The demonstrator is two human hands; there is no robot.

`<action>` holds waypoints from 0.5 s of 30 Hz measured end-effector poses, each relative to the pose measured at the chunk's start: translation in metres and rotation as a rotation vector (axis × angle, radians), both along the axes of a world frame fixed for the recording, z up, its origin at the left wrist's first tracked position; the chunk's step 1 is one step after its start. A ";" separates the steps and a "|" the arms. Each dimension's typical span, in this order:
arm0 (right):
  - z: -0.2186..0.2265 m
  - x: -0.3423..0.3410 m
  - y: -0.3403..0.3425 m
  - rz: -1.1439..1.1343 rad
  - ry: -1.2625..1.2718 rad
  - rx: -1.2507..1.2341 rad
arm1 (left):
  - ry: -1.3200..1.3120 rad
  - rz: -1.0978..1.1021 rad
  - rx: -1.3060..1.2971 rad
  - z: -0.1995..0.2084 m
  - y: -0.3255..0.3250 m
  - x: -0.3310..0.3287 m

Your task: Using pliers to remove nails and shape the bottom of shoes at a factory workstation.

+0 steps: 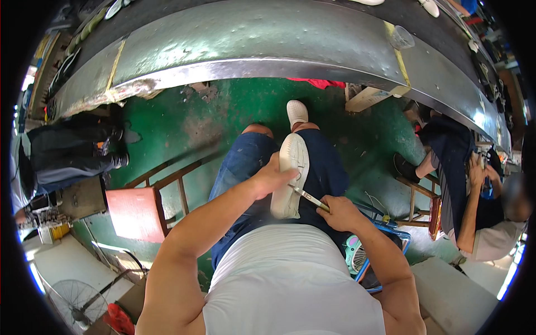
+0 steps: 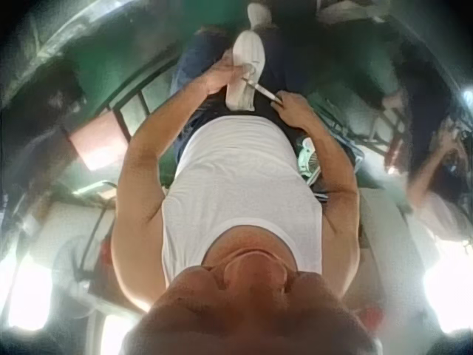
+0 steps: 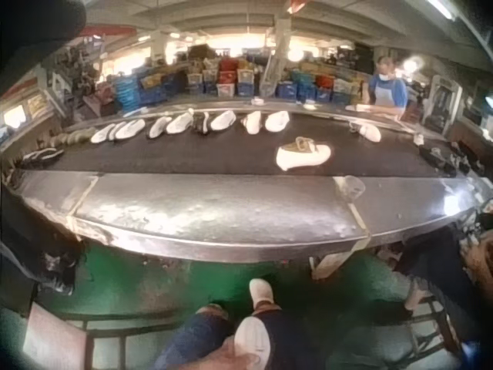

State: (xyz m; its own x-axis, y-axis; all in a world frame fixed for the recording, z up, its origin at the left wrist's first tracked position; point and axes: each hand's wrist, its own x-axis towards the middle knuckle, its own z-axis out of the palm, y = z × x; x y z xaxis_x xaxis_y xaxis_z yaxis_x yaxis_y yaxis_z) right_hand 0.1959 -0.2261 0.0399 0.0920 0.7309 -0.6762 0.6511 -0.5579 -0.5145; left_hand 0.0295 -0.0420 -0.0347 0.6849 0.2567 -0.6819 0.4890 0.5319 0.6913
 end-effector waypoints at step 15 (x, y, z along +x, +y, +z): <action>-0.011 0.020 -0.030 -0.051 0.308 -0.212 | 0.116 -0.002 0.743 -0.012 -0.051 -0.004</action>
